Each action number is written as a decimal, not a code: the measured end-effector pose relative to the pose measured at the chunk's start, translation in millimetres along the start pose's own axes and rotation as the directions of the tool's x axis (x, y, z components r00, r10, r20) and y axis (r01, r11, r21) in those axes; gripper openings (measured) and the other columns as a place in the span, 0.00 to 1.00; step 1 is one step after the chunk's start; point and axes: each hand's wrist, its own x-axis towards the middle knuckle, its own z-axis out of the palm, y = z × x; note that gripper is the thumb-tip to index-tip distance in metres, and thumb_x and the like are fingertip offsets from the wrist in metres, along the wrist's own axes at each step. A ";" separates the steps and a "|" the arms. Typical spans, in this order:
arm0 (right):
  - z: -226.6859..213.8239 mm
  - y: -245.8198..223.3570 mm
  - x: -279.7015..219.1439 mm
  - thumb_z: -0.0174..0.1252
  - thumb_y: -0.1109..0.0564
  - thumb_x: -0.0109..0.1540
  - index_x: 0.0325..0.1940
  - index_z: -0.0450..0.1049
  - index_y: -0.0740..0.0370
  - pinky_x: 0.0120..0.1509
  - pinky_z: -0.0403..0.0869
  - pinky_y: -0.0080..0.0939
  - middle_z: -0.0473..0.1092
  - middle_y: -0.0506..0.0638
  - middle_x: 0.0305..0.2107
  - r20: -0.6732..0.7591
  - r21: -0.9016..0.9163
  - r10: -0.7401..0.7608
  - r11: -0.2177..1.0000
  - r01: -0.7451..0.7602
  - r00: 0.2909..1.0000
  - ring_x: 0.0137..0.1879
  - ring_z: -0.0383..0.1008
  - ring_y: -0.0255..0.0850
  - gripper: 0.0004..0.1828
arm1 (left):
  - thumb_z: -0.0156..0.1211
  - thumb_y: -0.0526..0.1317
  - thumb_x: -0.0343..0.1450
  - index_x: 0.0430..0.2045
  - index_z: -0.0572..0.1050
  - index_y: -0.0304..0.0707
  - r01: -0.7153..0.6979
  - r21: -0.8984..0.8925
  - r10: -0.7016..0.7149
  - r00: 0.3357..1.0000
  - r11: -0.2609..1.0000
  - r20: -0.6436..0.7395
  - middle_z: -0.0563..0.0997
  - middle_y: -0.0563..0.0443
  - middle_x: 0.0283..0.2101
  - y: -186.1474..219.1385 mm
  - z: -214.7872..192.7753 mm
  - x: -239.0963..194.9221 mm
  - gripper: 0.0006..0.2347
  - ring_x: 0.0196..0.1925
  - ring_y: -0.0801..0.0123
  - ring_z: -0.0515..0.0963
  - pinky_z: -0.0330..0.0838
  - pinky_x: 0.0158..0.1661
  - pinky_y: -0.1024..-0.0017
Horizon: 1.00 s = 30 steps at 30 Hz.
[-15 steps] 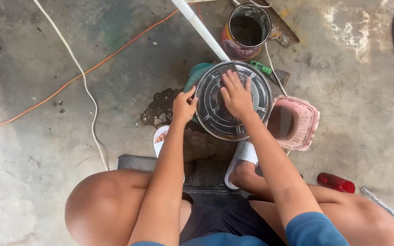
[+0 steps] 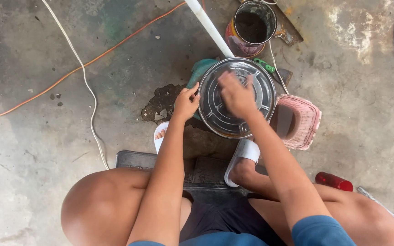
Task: The person scrubs the surface of a round metal appliance part, likely a blender base, using a green scouring pad. They wipe the top and edges of the object while it rests on a teal plastic container.
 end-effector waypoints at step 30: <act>13.7 -21.6 -4.5 0.59 0.48 0.67 0.66 0.73 0.34 0.78 0.37 0.78 0.68 0.37 0.66 0.013 0.190 -0.123 0.975 0.118 0.992 0.75 0.63 0.34 0.22 | 0.59 0.39 0.74 0.65 0.71 0.60 0.013 -0.025 -0.013 1.000 1.000 0.023 0.78 0.47 0.41 -3.1 -3.1 2.1 0.22 0.47 0.55 0.82 0.78 0.50 0.61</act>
